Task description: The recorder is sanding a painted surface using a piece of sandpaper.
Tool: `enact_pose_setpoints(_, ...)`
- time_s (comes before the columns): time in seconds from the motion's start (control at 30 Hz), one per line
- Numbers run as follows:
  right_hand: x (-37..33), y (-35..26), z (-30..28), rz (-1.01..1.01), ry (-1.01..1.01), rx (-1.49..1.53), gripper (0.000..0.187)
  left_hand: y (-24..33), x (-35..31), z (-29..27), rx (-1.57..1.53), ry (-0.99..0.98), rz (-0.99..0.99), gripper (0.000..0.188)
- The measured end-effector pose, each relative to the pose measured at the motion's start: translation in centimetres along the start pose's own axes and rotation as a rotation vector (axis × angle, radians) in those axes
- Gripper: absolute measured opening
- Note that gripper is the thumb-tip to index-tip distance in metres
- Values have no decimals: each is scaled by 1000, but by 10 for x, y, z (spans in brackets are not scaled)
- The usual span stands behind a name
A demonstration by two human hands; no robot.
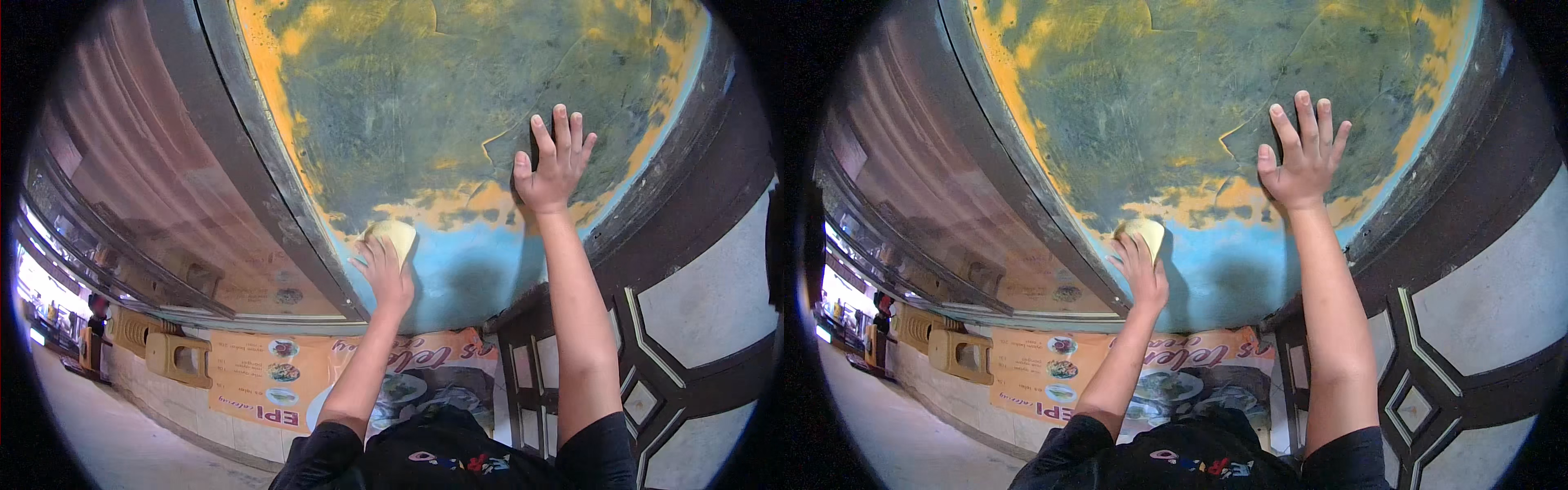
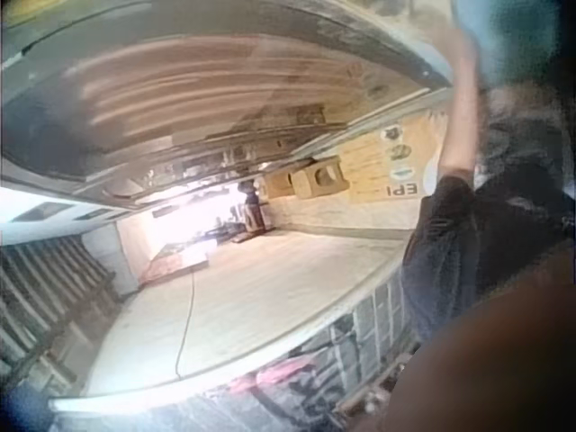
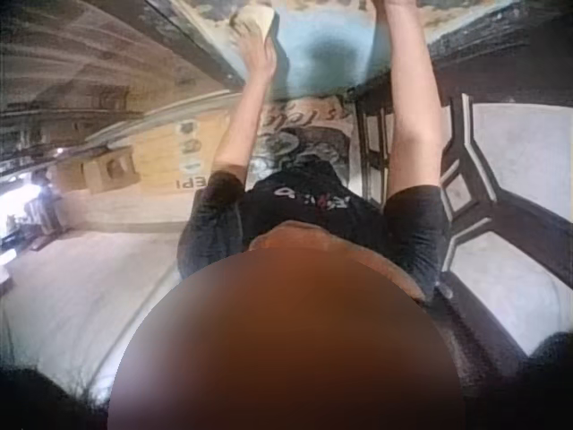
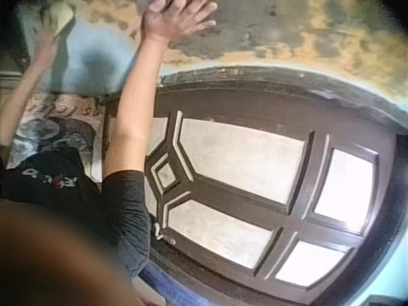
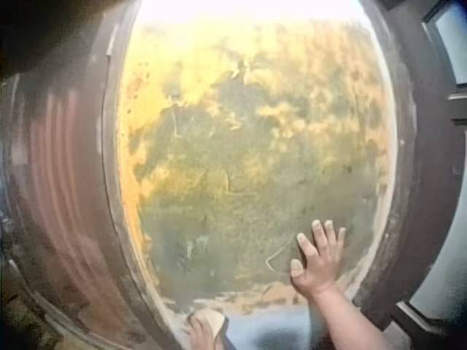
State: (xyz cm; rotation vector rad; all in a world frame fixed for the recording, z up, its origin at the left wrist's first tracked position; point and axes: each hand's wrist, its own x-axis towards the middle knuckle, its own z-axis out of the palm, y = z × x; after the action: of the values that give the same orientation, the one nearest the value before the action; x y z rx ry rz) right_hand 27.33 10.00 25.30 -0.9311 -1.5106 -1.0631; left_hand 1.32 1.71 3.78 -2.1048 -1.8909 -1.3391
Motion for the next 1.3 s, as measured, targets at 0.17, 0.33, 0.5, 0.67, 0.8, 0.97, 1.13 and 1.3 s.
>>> enact_pose_setpoints(0.17,-1,-1,-1,-10,12,-6,50,0,4,-6,72,18,45,75)
enact_pose_setpoints(0.33,-1,-6,4,-3,6,4,49,-21,-78,26,76,-195,-78,75)
enact_pose_setpoints(0.5,1,2,0,-12,12,7,49,13,5,-1,-38,66,49,70)
enact_pose_setpoints(0.67,1,0,3,-22,18,3,50,16,24,-10,-14,220,133,76)
enact_pose_setpoints(0.8,-1,-5,3,-10,9,2,50,-7,-37,11,96,-94,7,76)
enact_pose_setpoints(0.97,-1,0,1,-22,16,5,51,12,7,-2,-47,76,59,75)
enact_pose_setpoints(1.13,1,-3,3,-26,28,12,49,-3,6,1,-14,124,120,80)
enact_pose_setpoints(1.3,1,-3,4,-44,17,-16,49,-14,-19,15,132,-84,7,72)
